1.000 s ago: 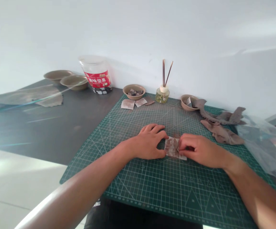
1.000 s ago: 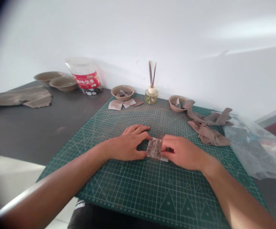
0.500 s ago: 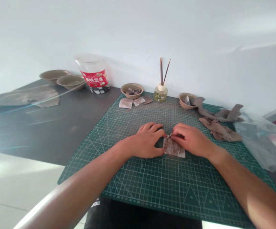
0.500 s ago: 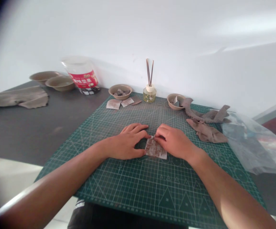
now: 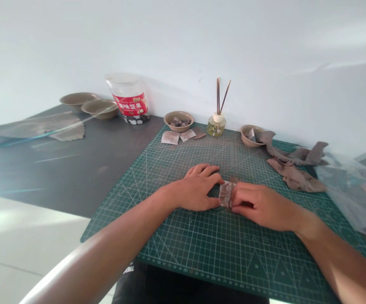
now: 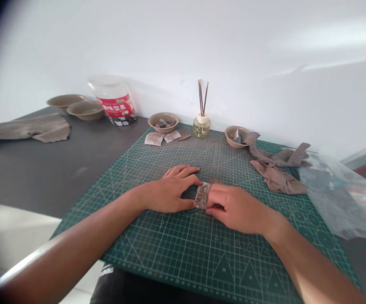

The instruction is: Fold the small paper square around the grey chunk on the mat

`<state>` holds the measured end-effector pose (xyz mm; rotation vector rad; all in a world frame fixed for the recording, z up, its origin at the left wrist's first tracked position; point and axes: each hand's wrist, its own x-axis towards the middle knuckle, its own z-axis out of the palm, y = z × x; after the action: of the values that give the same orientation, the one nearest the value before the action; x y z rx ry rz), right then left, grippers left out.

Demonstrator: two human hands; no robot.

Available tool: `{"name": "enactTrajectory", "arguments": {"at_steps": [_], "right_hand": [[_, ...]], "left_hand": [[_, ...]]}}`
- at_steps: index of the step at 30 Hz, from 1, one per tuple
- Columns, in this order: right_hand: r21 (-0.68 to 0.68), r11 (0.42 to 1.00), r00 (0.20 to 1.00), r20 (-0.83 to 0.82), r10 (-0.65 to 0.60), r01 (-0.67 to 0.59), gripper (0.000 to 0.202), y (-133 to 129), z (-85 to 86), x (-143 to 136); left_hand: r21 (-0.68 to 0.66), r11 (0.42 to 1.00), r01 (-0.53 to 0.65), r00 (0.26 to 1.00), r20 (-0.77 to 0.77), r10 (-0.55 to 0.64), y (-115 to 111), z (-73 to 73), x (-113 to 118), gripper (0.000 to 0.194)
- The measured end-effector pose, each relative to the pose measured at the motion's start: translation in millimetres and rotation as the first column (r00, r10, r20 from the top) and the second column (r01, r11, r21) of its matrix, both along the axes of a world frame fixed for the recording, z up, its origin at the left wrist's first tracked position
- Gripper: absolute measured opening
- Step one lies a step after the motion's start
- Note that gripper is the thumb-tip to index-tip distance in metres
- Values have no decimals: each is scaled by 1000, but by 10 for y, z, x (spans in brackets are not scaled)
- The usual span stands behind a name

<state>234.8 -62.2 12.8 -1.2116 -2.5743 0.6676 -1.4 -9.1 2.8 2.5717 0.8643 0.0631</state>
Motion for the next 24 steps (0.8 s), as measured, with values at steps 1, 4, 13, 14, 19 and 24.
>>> {"name": "enactTrajectory", "arguments": {"at_steps": [1,4,13,14,19,24], "right_hand": [[-3,1000,1000,-18,14,-14,8,-3,-7,-21],[77,991,994,-3,-109,109,8,46,-20,-2],[37,998,998,5,-56,56,10,-25,3,1],[77,990,993,12,-116,115,11,-16,-3,-6],[-2,997,996,32,-81,81,14,7,30,59],[6,998,998,-9,-64,64,9,-4,27,32]], "left_hand": [[-2,1000,3,1000,0,-3,1,-3,0,53],[7,1000,-10,1000,1,10,2,-6,1,52],[24,1000,-6,1000,28,6,-4,-36,6,52],[29,999,-14,999,29,13,-5,-39,6,51],[45,999,-18,999,37,17,-17,-40,16,50],[46,999,-24,999,49,22,-24,-36,20,50]]}}
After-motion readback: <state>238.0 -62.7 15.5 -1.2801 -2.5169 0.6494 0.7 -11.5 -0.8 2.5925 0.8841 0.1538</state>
